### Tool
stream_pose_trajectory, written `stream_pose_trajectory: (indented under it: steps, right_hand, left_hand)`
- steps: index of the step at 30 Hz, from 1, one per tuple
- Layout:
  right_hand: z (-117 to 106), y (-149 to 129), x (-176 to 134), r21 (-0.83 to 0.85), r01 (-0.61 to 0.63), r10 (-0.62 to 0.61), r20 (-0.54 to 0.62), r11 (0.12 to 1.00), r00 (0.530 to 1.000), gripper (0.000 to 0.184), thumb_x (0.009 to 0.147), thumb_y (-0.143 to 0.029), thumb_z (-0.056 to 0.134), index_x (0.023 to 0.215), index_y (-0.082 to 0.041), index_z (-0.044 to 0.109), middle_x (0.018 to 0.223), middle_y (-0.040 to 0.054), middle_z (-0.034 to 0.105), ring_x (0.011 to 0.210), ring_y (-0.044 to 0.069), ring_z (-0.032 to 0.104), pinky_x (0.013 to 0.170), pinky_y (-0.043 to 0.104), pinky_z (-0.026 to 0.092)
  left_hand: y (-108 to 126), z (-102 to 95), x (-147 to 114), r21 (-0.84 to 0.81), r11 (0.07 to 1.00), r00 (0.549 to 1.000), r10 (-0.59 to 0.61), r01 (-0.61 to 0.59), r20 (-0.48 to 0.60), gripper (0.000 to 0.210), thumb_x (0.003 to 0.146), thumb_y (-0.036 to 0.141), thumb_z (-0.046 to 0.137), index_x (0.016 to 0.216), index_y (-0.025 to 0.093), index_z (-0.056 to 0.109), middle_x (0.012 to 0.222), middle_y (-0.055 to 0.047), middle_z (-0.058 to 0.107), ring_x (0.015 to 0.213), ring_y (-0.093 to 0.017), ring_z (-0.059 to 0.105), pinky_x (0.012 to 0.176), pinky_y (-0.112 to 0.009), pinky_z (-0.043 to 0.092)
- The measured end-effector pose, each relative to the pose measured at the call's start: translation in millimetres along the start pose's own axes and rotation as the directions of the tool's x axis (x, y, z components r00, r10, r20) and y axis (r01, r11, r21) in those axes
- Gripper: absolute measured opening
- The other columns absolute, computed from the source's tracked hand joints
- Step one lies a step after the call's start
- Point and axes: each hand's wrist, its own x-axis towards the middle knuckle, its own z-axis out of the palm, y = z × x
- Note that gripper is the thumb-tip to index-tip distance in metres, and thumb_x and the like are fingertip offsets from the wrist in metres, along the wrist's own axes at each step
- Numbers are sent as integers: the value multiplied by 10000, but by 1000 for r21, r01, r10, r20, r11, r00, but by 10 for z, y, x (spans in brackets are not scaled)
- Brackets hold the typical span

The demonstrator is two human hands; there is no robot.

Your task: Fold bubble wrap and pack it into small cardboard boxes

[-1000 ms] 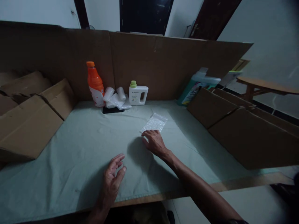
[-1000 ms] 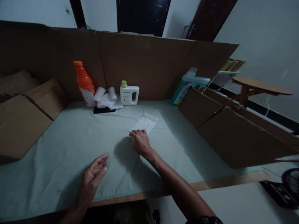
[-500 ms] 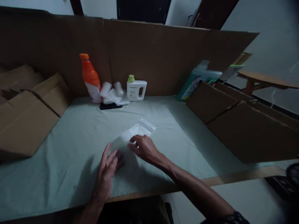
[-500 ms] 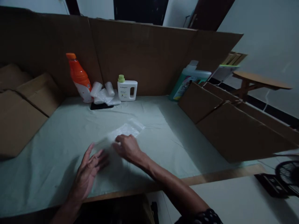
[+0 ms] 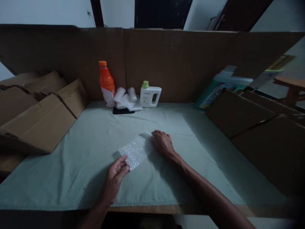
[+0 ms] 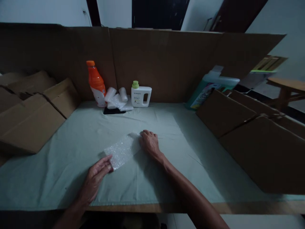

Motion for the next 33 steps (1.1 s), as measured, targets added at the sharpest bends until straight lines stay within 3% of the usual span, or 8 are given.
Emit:
stream_pose_trajectory:
  steps: [5,8,15,20,23,26,30,33]
  right_hand:
    - [34,-33,14,135,-1,4,-26,991,1000,241,932,-256,527,1123,-210,667,1024,64,761,931,213,683,809,287,446]
    - [58,-44,153,293,8,16,-80,956,997,347,872,-266,574,1211,-221,632,1010,50,756,866,208,683,761,278,466]
    - [174,-273,974,342,45,29,-210,939,977,479,860,-275,552,1334,-205,559,975,53,732,828,216,652,778,306,467]
    - [327,-284,1479,264,-36,122,-319,964,940,582,893,-293,534,1445,-131,444,1343,181,606,1149,286,577,951,391,422]
    - [430,-217,1502,217,-44,121,-358,975,926,490,916,-271,504,1393,-160,508,1419,177,550,1234,309,511,983,424,377]
    - [479,-214,1418,138,53,-6,-320,989,947,334,925,-219,505,1228,-196,644,1335,124,620,1185,291,525,989,413,333]
    - [482,-292,1349,21,166,-161,-139,986,977,233,950,-248,529,1087,-205,713,1214,86,691,1095,249,550,954,379,300]
    - [482,-315,1354,-6,192,-192,-106,981,976,238,967,-286,538,1087,-191,720,1225,93,699,1094,247,552,948,376,290]
  left_hand:
    - [83,-108,115,133,990,999,48,-44,-25,754,634,549,780,1218,83,677,865,-69,717,766,-186,661,768,-322,531]
    - [201,-224,334,289,947,985,161,-139,-56,694,685,538,729,1210,86,695,914,-91,729,802,-204,675,762,-322,534]
    - [686,-336,1425,661,639,853,521,-393,3,508,800,411,556,1174,101,705,1072,-139,739,930,-258,702,889,-383,567]
    - [807,-419,2083,766,508,792,611,-393,1,616,717,249,624,1312,90,609,1428,-208,541,1366,-366,482,1158,-504,389]
    - [656,-504,2140,847,364,721,692,-389,34,586,759,236,605,1332,115,586,1425,-210,510,1362,-377,467,1162,-555,372]
    - [503,-526,2035,867,243,690,709,-435,148,476,828,268,584,1288,153,630,1357,-177,570,1313,-351,504,1156,-533,381]
    - [416,-471,1937,852,54,702,595,-521,391,414,917,328,541,1294,193,644,1383,-137,614,1370,-332,461,1180,-537,325]
    - [382,-452,1963,867,26,745,524,-498,413,406,947,341,506,1294,180,643,1410,-153,606,1374,-334,472,1178,-562,308]
